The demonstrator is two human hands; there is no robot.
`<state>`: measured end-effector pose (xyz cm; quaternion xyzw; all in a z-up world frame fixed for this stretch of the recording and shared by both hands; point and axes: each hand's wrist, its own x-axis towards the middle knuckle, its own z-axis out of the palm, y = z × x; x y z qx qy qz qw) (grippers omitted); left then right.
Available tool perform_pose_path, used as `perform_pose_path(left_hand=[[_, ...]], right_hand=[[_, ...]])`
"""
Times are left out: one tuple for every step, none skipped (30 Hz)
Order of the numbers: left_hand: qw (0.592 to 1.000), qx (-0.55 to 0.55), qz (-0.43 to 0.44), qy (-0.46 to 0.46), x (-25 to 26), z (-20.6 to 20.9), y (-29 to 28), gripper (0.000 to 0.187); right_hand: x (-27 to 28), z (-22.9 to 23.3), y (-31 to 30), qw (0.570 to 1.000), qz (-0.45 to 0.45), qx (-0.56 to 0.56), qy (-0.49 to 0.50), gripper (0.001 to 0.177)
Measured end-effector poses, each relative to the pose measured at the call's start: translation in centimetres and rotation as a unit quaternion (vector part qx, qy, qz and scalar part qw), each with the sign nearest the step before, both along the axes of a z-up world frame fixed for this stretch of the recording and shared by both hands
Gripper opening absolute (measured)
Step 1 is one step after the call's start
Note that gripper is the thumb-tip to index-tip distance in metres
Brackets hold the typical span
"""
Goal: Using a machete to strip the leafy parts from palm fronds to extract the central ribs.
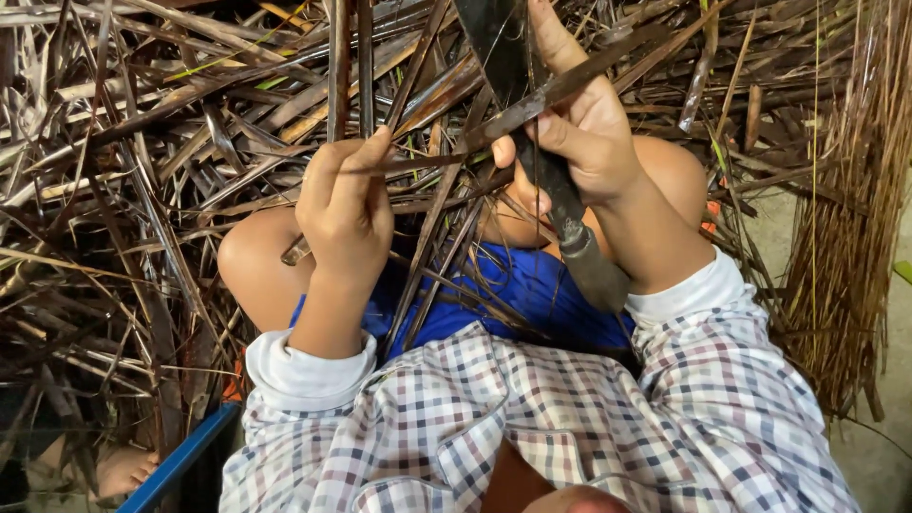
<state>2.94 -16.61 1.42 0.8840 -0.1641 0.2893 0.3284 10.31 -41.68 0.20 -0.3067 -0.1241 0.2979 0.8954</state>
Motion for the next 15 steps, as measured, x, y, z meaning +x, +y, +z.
perform_pose_path(left_hand=[[1.000, -0.013, -0.013, -0.003, 0.1, 0.4, -0.1, 0.020], [0.999, -0.027, -0.026, -0.006, 0.2, 0.8, -0.3, 0.007], [0.999, -0.027, -0.025, -0.007, 0.1, 1.1, -0.3, 0.007], [0.998, -0.048, -0.045, 0.023, 0.0, 1.4, -0.4, 0.006], [0.994, -0.069, -0.065, 0.052, -0.1, 1.7, -0.5, 0.008], [0.994, -0.070, -0.064, 0.052, -0.3, 1.8, 0.0, 0.008], [0.993, -0.073, -0.056, 0.074, -0.5, 1.8, 0.5, 0.005], [0.991, -0.077, -0.049, 0.097, -0.7, 1.9, 0.9, 0.007], [0.991, -0.077, -0.049, 0.096, -1.1, 1.9, 1.4, 0.007], [0.990, -0.080, -0.044, 0.112, -1.4, 1.9, 1.9, 0.008], [0.988, -0.083, -0.040, 0.128, -1.8, 1.9, 2.4, 0.009], [0.987, -0.083, -0.041, 0.128, -2.0, 1.8, 2.6, 0.009], [0.987, -0.076, -0.042, 0.132, -2.3, 1.7, 2.9, 0.009], [0.987, -0.069, -0.043, 0.135, -2.6, 1.6, 3.2, 0.009], [0.987, -0.070, -0.042, 0.135, -2.7, 1.5, 3.5, 0.009]], right_hand=[[-0.1, 0.0, 0.1, 1.000, -0.008, 0.002, 0.008, 0.104], [-0.1, 0.0, 0.2, 1.000, -0.016, 0.004, 0.016, 0.104], [0.0, -0.1, 0.1, 1.000, -0.015, 0.003, 0.016, 0.104], [0.1, -0.2, -0.1, 1.000, -0.014, -0.009, 0.009, 0.104], [0.2, -0.4, -0.2, 1.000, -0.014, -0.022, 0.002, 0.103], [0.3, -0.4, -0.3, 1.000, -0.013, -0.023, 0.002, 0.103], [0.5, -0.5, -0.4, 0.999, -0.036, -0.012, -0.002, 0.103], [0.7, -0.5, -0.6, 0.998, -0.059, -0.001, -0.006, 0.102], [1.1, -1.4, -1.4, 0.998, -0.059, -0.002, -0.007, 0.102], [1.6, -2.4, -2.1, 0.995, -0.095, -0.002, -0.013, 0.081], [2.0, -3.3, -3.0, 0.991, -0.132, -0.003, -0.018, 0.061], [2.2, -3.6, -3.3, 0.991, -0.132, -0.004, -0.017, 0.061], [2.4, -3.8, -3.6, 0.991, -0.131, -0.001, -0.015, 0.053], [2.7, -4.0, -3.8, 0.991, -0.131, 0.001, -0.013, 0.045], [2.6, -3.7, -3.5, 0.991, -0.130, 0.001, -0.013, 0.045]])
